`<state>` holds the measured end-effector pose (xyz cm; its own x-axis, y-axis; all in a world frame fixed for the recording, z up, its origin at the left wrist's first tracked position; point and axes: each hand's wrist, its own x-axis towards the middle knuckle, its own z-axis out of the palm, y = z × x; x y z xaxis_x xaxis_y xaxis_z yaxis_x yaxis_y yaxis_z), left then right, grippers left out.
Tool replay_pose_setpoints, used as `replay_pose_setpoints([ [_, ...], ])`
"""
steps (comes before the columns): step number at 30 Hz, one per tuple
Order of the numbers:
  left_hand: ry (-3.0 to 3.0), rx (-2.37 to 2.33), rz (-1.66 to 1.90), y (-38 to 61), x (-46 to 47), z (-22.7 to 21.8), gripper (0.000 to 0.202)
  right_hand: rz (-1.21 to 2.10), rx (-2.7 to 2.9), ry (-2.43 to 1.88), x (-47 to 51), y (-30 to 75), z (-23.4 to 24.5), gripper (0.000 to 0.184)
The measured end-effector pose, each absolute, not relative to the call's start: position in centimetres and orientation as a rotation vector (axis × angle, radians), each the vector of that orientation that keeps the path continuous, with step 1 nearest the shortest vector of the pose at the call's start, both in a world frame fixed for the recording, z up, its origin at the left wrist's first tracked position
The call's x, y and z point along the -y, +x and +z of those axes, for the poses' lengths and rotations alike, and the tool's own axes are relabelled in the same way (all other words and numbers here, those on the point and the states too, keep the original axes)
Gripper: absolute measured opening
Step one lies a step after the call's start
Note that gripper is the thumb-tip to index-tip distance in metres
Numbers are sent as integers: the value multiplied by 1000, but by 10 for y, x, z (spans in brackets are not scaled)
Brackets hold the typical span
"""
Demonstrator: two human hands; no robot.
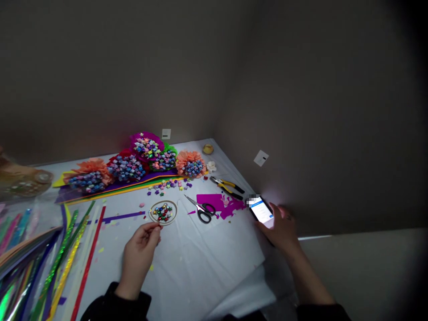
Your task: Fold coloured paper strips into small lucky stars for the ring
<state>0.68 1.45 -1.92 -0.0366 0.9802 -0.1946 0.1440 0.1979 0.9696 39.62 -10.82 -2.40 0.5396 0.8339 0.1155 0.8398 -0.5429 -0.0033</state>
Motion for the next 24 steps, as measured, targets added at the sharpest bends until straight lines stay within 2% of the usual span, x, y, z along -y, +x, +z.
replay_pose_setpoints([
  [9, 1152, -1376, 997, 4, -14, -27, 35, -224, 1447, -2683, 141, 400, -26, 62],
  [24, 1181, -1388, 1019, 4, -13, -23, 34, -120, 1507, -2746, 138, 398, -34, 67],
])
